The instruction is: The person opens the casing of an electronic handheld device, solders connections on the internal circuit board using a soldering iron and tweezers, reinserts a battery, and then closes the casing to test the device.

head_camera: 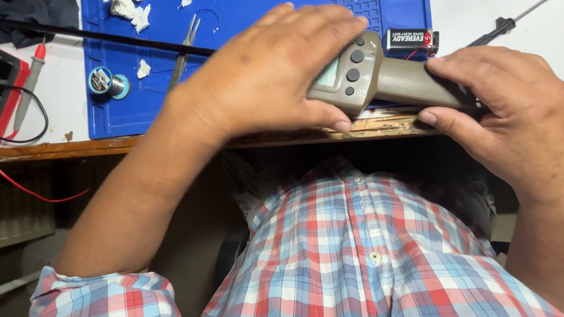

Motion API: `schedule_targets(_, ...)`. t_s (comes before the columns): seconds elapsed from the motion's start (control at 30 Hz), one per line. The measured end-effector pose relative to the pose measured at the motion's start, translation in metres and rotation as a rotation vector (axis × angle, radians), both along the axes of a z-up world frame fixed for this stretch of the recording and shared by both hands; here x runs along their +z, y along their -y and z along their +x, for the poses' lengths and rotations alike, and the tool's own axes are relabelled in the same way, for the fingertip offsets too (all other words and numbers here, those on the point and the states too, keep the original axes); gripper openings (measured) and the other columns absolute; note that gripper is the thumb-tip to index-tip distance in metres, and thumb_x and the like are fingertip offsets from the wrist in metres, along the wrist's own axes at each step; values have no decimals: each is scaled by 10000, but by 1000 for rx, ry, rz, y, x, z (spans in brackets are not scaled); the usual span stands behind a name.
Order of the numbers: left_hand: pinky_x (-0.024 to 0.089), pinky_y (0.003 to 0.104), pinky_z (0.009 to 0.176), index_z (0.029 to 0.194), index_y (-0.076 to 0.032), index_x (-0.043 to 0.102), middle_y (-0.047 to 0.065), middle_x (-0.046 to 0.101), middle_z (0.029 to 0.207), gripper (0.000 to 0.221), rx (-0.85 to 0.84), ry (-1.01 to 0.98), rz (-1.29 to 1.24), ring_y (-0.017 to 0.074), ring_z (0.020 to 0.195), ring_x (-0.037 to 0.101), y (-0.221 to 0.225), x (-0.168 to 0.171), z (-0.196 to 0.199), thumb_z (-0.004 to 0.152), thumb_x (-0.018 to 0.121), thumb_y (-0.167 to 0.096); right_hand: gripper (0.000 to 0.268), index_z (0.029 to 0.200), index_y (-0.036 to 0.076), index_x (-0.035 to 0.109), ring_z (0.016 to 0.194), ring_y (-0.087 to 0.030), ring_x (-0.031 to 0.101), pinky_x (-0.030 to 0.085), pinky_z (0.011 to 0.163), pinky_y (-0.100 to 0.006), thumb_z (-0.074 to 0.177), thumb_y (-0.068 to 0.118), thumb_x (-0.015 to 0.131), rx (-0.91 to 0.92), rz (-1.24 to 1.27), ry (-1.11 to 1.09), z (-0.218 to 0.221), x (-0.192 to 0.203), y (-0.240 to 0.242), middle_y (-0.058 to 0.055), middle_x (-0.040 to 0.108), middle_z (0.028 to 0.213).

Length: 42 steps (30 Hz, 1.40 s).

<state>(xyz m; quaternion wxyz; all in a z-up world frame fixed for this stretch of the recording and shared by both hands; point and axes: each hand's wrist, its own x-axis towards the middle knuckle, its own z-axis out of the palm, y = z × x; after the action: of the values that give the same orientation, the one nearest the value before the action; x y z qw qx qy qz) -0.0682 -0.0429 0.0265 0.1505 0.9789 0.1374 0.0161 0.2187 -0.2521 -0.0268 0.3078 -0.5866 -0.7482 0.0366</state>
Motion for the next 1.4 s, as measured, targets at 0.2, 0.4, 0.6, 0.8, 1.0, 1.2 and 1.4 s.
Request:
schedule_targets(0.2,517,572,1276,1795,-17,427,215,616,1728,1372,-57,108,287,420,1582,622,7,-29,-2,955,930,-978,445,1559,-51,868,1411,-414,817,568,1245,-572,1235,253,851,-15,23,12,8,-9,6,-234,863,1525)
schedule_targets(0.4,537,538,1228,1808,-59,425,175,615,1726,1427,11,56,330,409,1559,630,15,-28,0,901,926,-1041,392,1520,17,881,1358,-380,809,556,1219,-570,1198,235,928,-48,11,32,8,-12,4,-173,867,1500)
schedule_targets(0.6,482,618,1283,1848,-82,335,229,554,1784,1395,23,-16,225,451,1637,547,13,-26,0,949,921,-973,457,1518,98,884,1325,-370,791,548,1188,-561,1131,335,933,-55,-35,106,15,-12,1,-117,864,1493)
schedule_targets(0.8,359,567,1313,1823,-68,371,181,481,1826,1483,176,-191,-120,394,1651,454,-5,6,5,703,1173,-618,447,1490,16,886,1325,-389,819,578,1196,-547,1127,269,942,-7,23,5,13,-7,0,-192,883,1413)
schedule_targets(1.0,542,552,1102,1643,-38,553,177,651,1475,1296,114,-50,-34,404,1362,610,-4,-2,0,670,1209,-588,632,1603,1,778,1425,-431,740,499,1241,-587,1110,393,832,-101,-169,39,9,10,-1,-220,824,1507)
schedule_targets(1.2,628,570,1034,1575,-32,516,189,598,1462,1140,52,189,175,394,1335,613,14,-4,-8,817,1149,-603,714,1695,64,704,1331,-428,743,559,1064,-573,1096,445,782,-66,-265,173,-15,58,-35,-196,804,1534)
schedule_targets(1.4,580,466,1042,1616,-43,518,153,635,1534,1167,60,311,476,353,1388,676,35,-6,-17,682,1142,-359,425,1034,178,813,661,-264,696,501,729,-394,1012,595,890,-320,-986,137,-58,118,-68,-109,816,684)
